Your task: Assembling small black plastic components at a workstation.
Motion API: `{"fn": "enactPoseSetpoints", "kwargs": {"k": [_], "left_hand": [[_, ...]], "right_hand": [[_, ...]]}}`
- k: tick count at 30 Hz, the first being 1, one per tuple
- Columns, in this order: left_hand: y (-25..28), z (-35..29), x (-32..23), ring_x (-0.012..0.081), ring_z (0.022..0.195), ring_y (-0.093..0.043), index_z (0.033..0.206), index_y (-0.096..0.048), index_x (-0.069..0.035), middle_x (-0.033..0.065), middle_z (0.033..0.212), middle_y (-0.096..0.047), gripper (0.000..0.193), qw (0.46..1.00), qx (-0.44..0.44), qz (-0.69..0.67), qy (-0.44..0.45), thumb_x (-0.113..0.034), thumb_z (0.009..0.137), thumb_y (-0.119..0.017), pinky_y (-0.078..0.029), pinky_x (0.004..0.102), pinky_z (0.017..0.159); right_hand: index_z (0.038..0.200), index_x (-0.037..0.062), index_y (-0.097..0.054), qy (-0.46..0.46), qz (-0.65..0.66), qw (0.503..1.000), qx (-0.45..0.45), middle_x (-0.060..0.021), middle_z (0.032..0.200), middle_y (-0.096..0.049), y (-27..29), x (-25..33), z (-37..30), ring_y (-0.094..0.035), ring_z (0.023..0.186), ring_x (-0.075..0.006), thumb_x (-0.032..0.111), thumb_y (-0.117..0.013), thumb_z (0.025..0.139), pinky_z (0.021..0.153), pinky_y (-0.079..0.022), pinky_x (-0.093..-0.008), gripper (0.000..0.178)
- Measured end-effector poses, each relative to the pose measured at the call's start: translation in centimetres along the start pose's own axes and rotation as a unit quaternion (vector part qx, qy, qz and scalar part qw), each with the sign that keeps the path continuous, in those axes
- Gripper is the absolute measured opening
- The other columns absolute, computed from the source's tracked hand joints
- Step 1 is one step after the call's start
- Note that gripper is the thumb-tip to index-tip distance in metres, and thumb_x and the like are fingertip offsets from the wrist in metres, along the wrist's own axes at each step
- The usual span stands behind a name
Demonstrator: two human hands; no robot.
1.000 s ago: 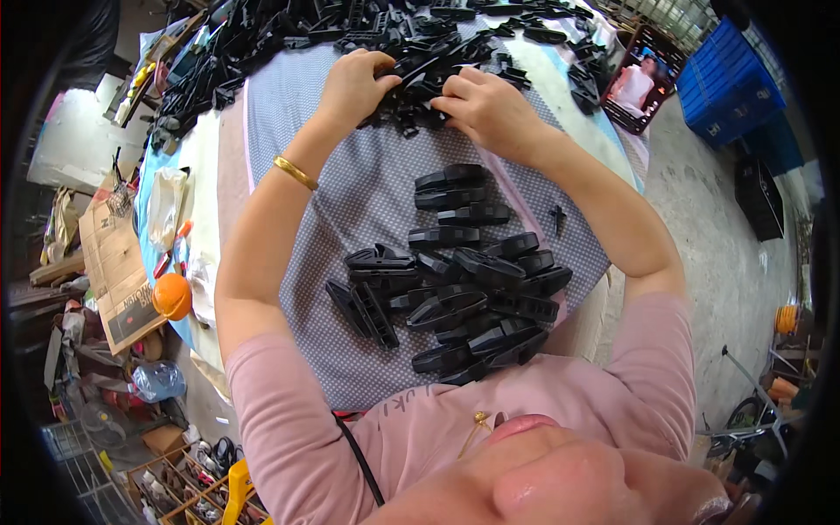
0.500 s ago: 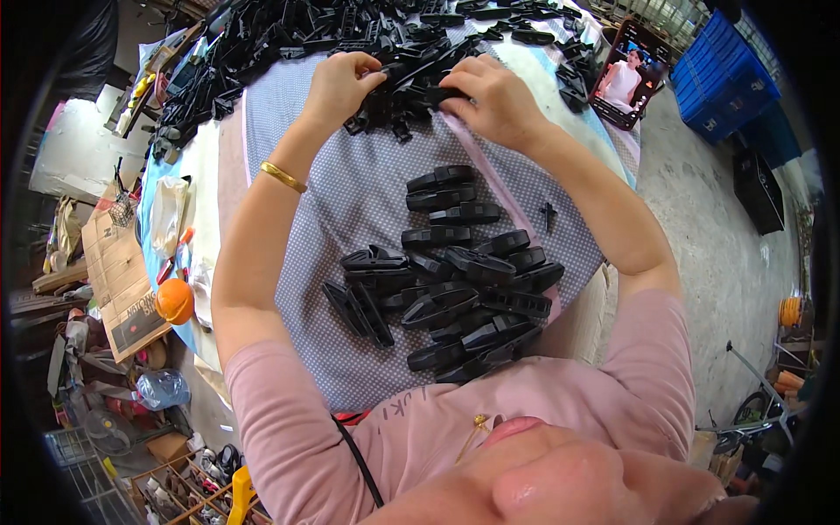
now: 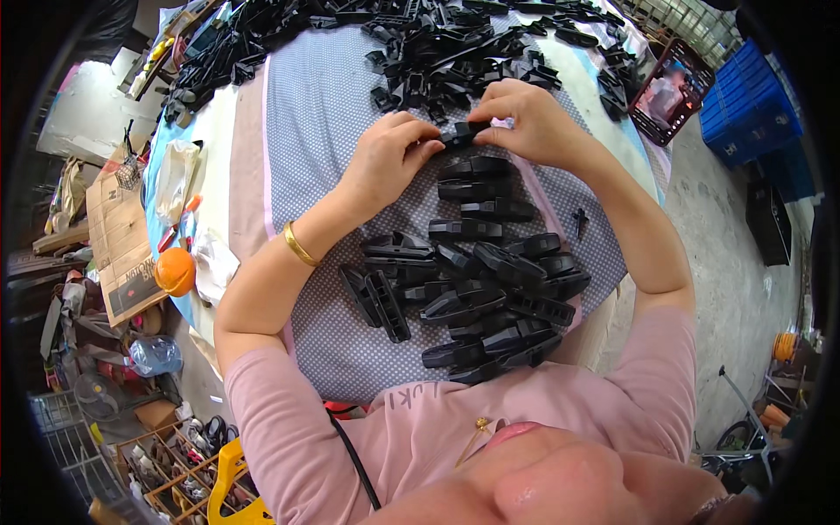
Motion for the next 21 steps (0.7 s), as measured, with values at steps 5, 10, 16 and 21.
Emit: {"fn": "enactPoseSetpoints", "kwargs": {"k": [5,10,16,21], "left_hand": [[-0.2,-0.1,0.1,0.0272,0.081,-0.057,0.091,-0.068,-0.002,0.0097,0.084,-0.061,0.020,1.000,0.006,0.003,-0.010,-0.015,0.076,-0.070,-0.047,0.0348,0.071],[-0.1,-0.1,0.2,0.0265,0.081,-0.057,0.090,-0.069,-0.002,0.0092,0.083,-0.061,0.020,1.000,0.012,0.014,0.015,-0.015,0.075,-0.071,-0.047,0.0346,0.072],[-0.2,0.2,0.6,0.0260,0.079,-0.056,0.088,-0.070,-0.001,0.0090,0.082,-0.061,0.019,0.999,0.013,-0.018,0.038,-0.014,0.074,-0.071,-0.047,0.0344,0.071],[-0.6,0.3,0.7,0.0251,0.079,-0.057,0.088,-0.069,0.000,0.0090,0.081,-0.061,0.019,0.999,0.008,-0.034,0.031,-0.012,0.073,-0.072,-0.047,0.0334,0.070]], "right_hand": [[0.086,0.0046,-0.069,0.029,-0.093,0.995,0.023,-0.0064,0.080,-0.061,0.8,0.7,-0.2,-0.058,0.081,-0.0256,0.017,-0.072,0.069,0.072,-0.045,-0.0360,0.021],[0.084,0.0041,-0.068,0.056,-0.151,0.987,0.022,-0.0062,0.079,-0.060,1.0,1.8,-0.3,-0.056,0.080,-0.0253,0.014,-0.072,0.068,0.075,-0.042,-0.0358,0.020],[0.081,0.0028,-0.066,0.049,-0.152,0.987,0.034,-0.0063,0.079,-0.058,1.2,1.1,-0.4,-0.056,0.081,-0.0249,0.014,-0.072,0.067,0.075,-0.041,-0.0356,0.020],[0.083,0.0011,-0.066,0.072,-0.073,0.994,0.027,-0.0084,0.077,-0.056,-0.5,2.0,0.3,-0.054,0.079,-0.0253,0.011,-0.072,0.068,0.067,-0.044,-0.0344,0.019]]}}
Point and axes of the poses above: each hand's wrist, its own z-axis towards the middle knuckle, its own y-axis out of the back of the hand, x = y × z, the point moved 9 cm from there along z, towards the middle knuckle
